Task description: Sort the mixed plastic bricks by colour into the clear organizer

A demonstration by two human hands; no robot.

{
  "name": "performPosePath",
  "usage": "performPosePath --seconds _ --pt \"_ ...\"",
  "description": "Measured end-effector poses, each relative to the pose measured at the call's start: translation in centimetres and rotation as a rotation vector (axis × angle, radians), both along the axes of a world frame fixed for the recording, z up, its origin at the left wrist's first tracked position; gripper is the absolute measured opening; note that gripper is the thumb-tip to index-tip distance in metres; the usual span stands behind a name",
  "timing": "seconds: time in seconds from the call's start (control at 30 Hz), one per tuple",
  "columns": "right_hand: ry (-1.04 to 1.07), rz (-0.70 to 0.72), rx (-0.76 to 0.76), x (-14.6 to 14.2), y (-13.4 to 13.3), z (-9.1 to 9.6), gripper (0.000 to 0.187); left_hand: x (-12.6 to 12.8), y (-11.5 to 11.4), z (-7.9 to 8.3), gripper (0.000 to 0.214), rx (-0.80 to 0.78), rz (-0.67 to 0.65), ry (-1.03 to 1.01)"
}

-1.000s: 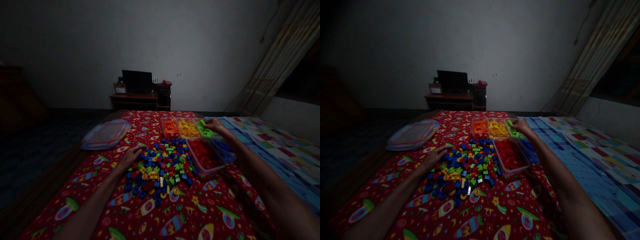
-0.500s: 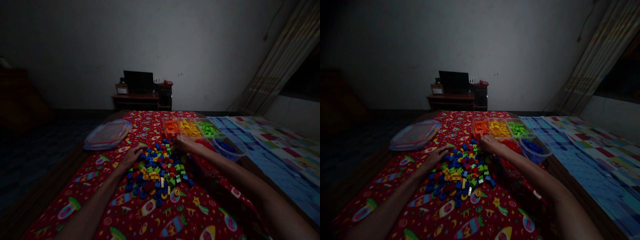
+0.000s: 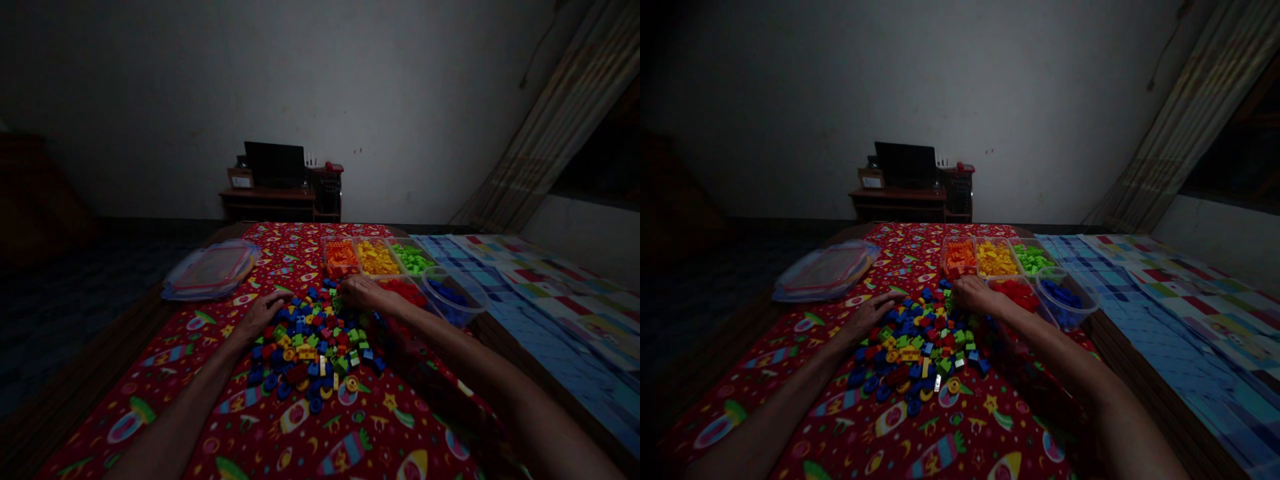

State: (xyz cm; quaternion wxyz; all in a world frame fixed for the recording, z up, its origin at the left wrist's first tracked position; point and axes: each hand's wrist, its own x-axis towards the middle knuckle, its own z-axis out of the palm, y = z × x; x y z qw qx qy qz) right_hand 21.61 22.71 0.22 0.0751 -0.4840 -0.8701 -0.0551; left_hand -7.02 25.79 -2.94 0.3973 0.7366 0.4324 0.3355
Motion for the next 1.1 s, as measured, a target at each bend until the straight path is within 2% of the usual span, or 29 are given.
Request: performPosePath --seconds 0.23,0.4,0.6,0.67,0.83,0.93,1.0,1.1 --pt "-0.124 -0.002 -0.240 -1.9 0.0 0.9 0.018 0.0 0.1 0.1 0.051 0.032 -0.004 0.017" --pt "-0.025 -0.021 -0.247 -1.8 -0.5 1.5 0.014 0.0 0.2 -0.1 0.050 0.026 -0.002 -0.007" --pt "0.155 -0.150 -0.115 2.8 -0.8 3.9 0.016 0.0 0.1 0.0 0.054 0.010 0.003 0.009" --pt "0.147 -0.257 -0.072 5.2 -0.5 5.0 0.016 0.1 0.1 0.0 0.055 0.001 0.000 0.011" --pt "0.027 -0.634 0.100 11.4 0.9 7.6 0.022 0.1 -0.1 0.1 0.053 -0.010 -0.003 -0.013" --pt "-0.006 -0.756 0.169 12.7 1.1 8.6 0.027 0.1 -0.2 0.3 0.052 -0.013 -0.002 -0.010" --pt "0.008 -0.677 0.170 11.6 0.8 8.6 0.029 0.0 -0.2 0.3 0.052 -0.015 -0.005 -0.009" --pt "0.049 -0.431 0.106 8.0 -0.6 7.4 0.026 -0.1 0.0 -0.1 0.054 -0.012 -0.005 -0.005"
